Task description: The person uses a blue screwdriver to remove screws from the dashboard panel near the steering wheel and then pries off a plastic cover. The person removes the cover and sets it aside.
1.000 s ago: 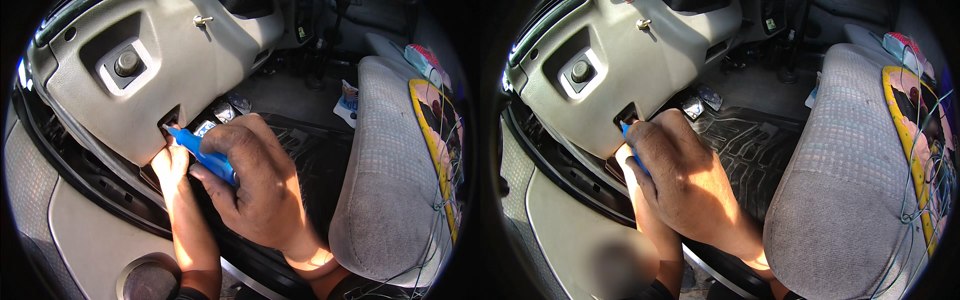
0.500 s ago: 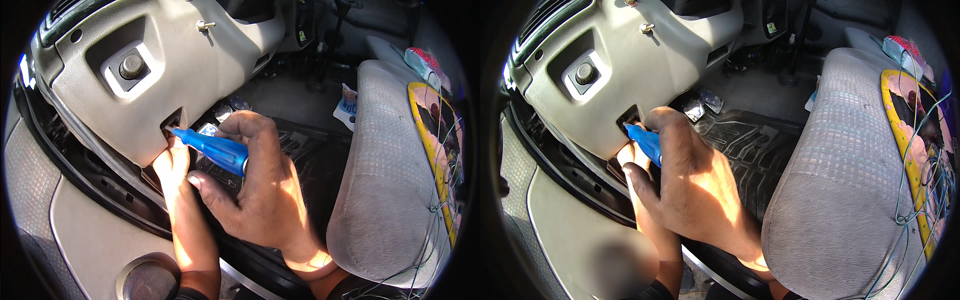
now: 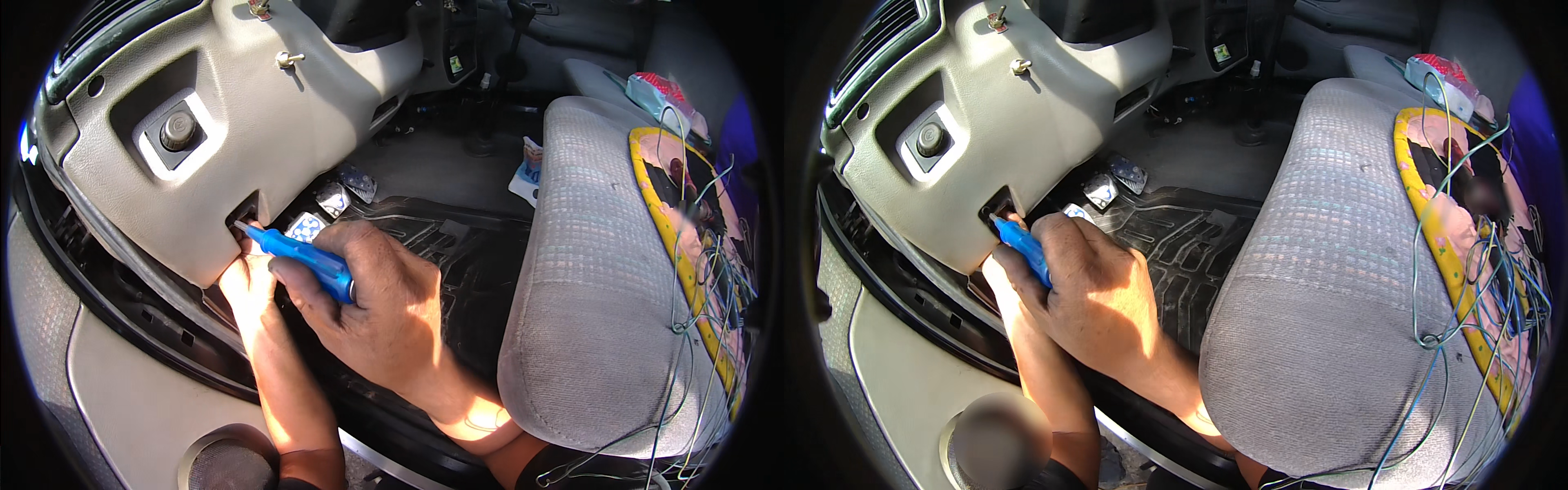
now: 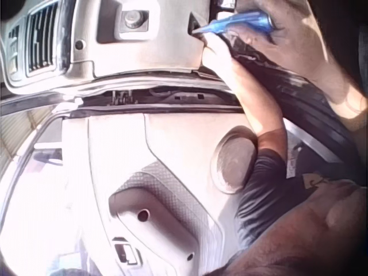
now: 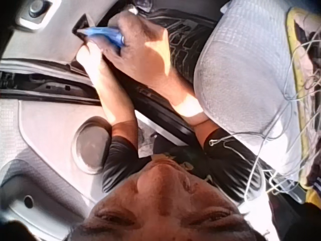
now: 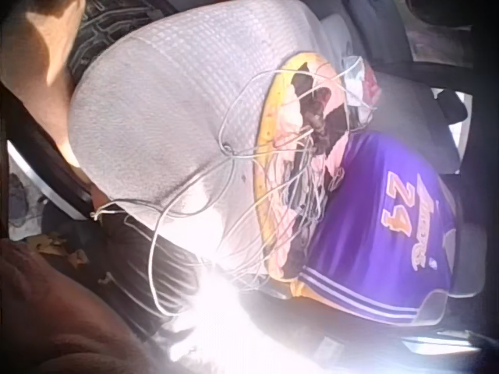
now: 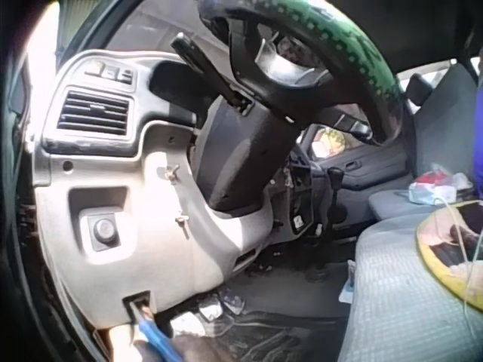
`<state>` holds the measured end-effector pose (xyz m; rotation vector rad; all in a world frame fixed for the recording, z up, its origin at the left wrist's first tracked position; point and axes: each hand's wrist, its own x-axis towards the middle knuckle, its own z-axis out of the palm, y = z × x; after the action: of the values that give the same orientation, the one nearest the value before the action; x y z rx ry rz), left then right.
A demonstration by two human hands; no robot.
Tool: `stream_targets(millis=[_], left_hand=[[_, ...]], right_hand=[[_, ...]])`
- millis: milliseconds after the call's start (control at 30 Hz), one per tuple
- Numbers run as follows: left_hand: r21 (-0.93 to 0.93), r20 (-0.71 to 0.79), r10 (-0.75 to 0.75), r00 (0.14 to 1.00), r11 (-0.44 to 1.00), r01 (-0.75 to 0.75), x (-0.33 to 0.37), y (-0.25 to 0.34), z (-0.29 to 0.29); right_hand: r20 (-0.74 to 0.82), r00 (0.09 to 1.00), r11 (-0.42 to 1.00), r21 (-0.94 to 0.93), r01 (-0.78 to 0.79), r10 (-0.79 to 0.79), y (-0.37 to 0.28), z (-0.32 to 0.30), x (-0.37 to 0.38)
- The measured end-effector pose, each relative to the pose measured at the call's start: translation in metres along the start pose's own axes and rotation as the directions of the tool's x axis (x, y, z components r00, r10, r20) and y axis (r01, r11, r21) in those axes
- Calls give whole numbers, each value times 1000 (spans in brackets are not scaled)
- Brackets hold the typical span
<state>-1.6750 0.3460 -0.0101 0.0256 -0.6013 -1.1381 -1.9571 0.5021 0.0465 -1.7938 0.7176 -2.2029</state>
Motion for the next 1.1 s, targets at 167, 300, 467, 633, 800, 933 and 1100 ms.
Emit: stream_targets(millis=[167,300,467,633,800,933,1100], left_hand=[[-14,57,8,998,1000,-7,2,-2,2],[-1,65,31,997,1000,-31,2,1,-2],[8,99,57,993,998,-59,4,2,-6],[-262,106,-46,993,962,72,-2,0,-3],[176,198,196,960,957,-232,0,-13,6],[205,157,366,917,896,-393,-19,-27,28],[-125,273,350,896,937,-327,-37,-34,32]], right_hand=[[-57,982,984,11,180,-179,0,-2,13],[3,992,991,-39,130,-130,-7,-2,4],[70,995,983,172,63,-76,-11,-4,6],[87,996,1000,0,1,-1,-10,-7,4],[136,990,999,28,-35,31,-9,-17,7],[141,989,998,58,28,-36,-4,-13,7],[167,985,997,74,30,-42,-7,-14,12]])
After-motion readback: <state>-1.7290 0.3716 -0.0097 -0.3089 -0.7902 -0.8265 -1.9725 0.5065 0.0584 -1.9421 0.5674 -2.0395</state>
